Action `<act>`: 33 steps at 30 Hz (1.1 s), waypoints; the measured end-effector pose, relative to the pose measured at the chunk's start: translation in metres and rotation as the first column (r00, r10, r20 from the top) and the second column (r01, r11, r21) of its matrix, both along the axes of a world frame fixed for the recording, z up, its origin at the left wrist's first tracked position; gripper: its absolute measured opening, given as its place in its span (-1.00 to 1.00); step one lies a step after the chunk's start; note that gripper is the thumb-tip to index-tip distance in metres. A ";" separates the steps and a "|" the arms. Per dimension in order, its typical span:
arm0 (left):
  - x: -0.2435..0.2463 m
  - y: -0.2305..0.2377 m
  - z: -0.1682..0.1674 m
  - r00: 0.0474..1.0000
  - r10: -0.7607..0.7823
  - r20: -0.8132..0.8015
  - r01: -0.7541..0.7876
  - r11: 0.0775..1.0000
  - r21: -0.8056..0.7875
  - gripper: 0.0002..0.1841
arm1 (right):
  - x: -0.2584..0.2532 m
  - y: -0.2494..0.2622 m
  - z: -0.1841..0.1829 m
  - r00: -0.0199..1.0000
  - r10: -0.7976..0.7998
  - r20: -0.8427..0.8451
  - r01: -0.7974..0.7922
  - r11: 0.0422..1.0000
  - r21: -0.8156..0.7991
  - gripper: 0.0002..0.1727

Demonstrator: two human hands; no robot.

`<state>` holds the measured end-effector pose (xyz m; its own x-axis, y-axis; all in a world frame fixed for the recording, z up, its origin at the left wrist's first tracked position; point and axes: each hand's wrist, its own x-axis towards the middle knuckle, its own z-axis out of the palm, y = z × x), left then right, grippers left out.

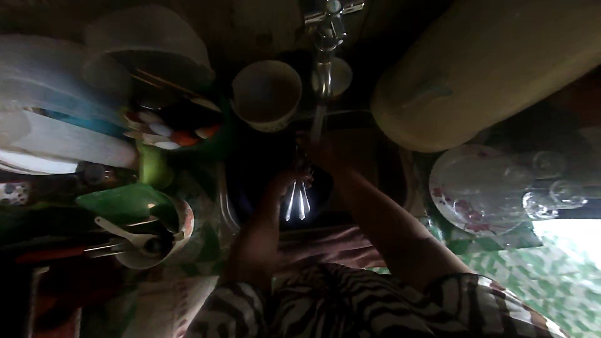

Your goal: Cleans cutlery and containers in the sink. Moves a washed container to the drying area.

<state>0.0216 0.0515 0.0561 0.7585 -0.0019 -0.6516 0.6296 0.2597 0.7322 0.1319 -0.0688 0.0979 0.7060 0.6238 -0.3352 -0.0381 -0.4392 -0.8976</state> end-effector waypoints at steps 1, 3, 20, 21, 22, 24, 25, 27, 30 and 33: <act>0.001 0.005 0.001 0.999 -0.041 -0.011 0.041 0.999 -0.029 -0.57 | 0.001 -0.005 0.002 0.993 0.083 -0.088 -0.075 0.994 0.086 -0.52; 0.001 0.010 0.008 0.990 -0.129 -0.049 0.127 0.991 -0.032 -0.57 | -0.002 -0.017 0.007 0.959 0.238 -0.154 -0.216 0.965 0.148 -0.55; 0.012 -0.018 0.035 0.889 -0.280 -0.363 0.423 0.806 0.415 -0.24 | -0.004 0.005 -0.027 0.988 -0.141 0.054 0.150 0.957 -0.248 -0.37; 0.012 -0.018 0.031 0.895 -0.249 -0.371 0.399 0.817 0.416 -0.22 | -0.005 0.005 -0.031 0.983 -0.180 0.042 0.185 0.964 -0.189 -0.41; 0.010 -0.019 0.026 0.916 -0.212 -0.340 0.347 0.844 0.409 -0.23 | -0.006 0.004 -0.031 0.975 -0.224 -0.002 0.222 0.969 -0.108 -0.45; 0.007 -0.016 0.013 0.964 -0.116 -0.240 0.197 0.917 0.347 -0.26 | -0.008 -0.005 -0.013 0.964 -0.228 -0.138 0.240 0.968 0.078 -0.47; 0.004 -0.014 0.008 0.983 -0.045 -0.180 0.095 0.955 0.281 -0.29 | -0.008 -0.011 -0.008 0.956 -0.213 -0.202 0.246 0.957 0.154 -0.48; -0.003 -0.011 -0.005 0.994 0.089 -0.061 -0.078 0.984 0.162 -0.35 | -0.009 -0.026 -0.009 0.944 -0.171 -0.283 0.221 0.963 0.156 -0.45; -0.002 -0.009 -0.015 0.981 0.193 0.000 -0.192 0.977 0.090 -0.43 | -0.021 -0.033 -0.026 0.957 -0.071 -0.281 0.043 0.994 -0.103 -0.44; 0.001 -0.011 -0.017 0.983 0.176 -0.044 -0.164 0.966 0.199 -0.26 | -0.038 -0.026 -0.018 0.998 -0.024 -0.050 0.011 0.966 -0.257 -0.55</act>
<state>0.0222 0.0401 0.0392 0.6959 0.2545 -0.6715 0.6333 0.2234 0.7409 0.0939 -0.0947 0.0798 0.6933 0.4995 -0.5194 -0.0918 -0.6537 -0.7512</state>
